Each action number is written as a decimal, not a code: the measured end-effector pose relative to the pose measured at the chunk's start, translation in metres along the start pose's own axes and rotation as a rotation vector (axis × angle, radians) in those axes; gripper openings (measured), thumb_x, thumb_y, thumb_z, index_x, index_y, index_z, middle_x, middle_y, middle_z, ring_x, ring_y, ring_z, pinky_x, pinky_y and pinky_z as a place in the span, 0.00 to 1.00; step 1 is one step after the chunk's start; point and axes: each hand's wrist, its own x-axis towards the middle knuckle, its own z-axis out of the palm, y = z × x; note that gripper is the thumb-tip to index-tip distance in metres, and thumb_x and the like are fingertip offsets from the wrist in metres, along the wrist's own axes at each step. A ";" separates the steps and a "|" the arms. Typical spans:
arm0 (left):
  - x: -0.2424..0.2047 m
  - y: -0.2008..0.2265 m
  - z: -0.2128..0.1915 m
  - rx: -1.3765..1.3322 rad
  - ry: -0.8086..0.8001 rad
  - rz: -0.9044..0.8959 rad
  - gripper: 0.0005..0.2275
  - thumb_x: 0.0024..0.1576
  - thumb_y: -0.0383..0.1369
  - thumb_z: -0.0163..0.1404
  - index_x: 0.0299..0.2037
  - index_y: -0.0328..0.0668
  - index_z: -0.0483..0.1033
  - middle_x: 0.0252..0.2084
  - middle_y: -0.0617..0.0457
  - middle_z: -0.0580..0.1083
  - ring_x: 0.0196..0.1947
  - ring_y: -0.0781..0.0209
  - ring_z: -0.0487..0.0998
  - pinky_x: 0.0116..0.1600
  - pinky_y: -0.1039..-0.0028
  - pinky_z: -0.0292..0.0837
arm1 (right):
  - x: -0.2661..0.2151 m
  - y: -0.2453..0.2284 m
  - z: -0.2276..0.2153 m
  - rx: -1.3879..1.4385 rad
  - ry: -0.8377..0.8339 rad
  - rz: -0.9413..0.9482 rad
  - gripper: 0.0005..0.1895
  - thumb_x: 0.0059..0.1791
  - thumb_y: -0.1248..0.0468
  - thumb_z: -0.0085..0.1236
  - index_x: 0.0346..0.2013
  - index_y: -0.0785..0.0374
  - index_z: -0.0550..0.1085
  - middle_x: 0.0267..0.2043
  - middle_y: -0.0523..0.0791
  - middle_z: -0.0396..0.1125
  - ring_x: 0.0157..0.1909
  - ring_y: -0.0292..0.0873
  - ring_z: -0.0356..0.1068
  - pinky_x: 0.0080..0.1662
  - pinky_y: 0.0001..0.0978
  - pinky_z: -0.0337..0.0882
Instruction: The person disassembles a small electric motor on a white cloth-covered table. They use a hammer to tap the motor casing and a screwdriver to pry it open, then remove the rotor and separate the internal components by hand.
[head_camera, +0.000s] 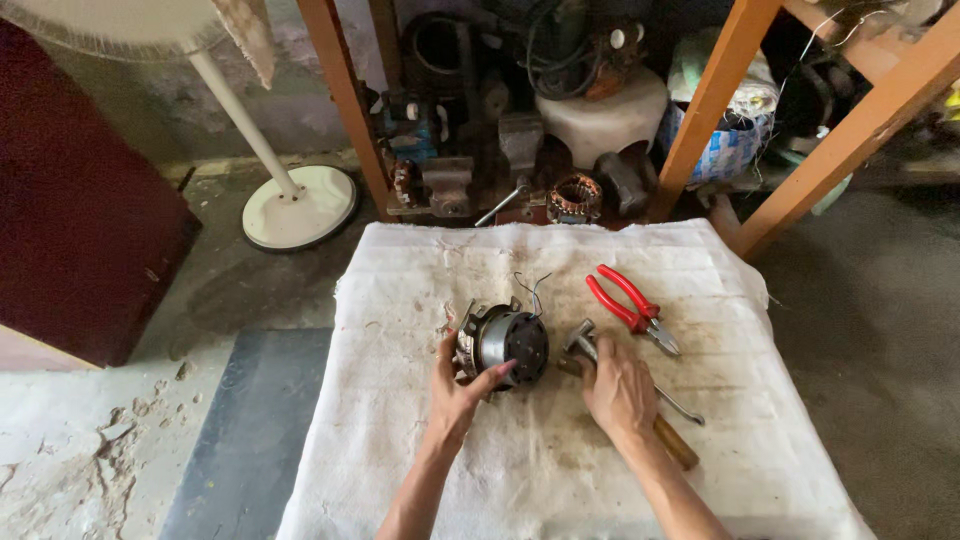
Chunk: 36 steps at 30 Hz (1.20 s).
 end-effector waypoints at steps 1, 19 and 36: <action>0.002 0.003 0.005 0.111 0.051 0.073 0.43 0.38 0.38 0.68 0.65 0.31 0.62 0.53 0.42 0.73 0.50 0.53 0.77 0.51 0.63 0.76 | -0.003 -0.001 0.003 -0.053 0.035 -0.023 0.19 0.45 0.61 0.60 0.47 0.69 0.72 0.43 0.57 0.71 0.46 0.58 0.70 0.48 0.50 0.67; 0.022 -0.003 0.034 0.129 0.164 0.152 0.43 0.28 0.33 0.68 0.57 0.33 0.62 0.50 0.42 0.72 0.48 0.51 0.77 0.52 0.64 0.75 | -0.005 -0.010 -0.007 -0.064 0.159 0.058 0.20 0.40 0.67 0.57 0.47 0.66 0.72 0.38 0.53 0.70 0.46 0.55 0.69 0.45 0.50 0.65; 0.038 0.006 0.032 -0.428 -0.283 -0.192 0.24 0.49 0.35 0.57 0.51 0.23 0.73 0.42 0.37 0.76 0.39 0.46 0.78 0.39 0.61 0.76 | 0.010 -0.005 0.026 1.085 -0.058 0.052 0.38 0.61 0.39 0.22 0.49 0.68 0.73 0.42 0.51 0.71 0.45 0.46 0.68 0.52 0.39 0.67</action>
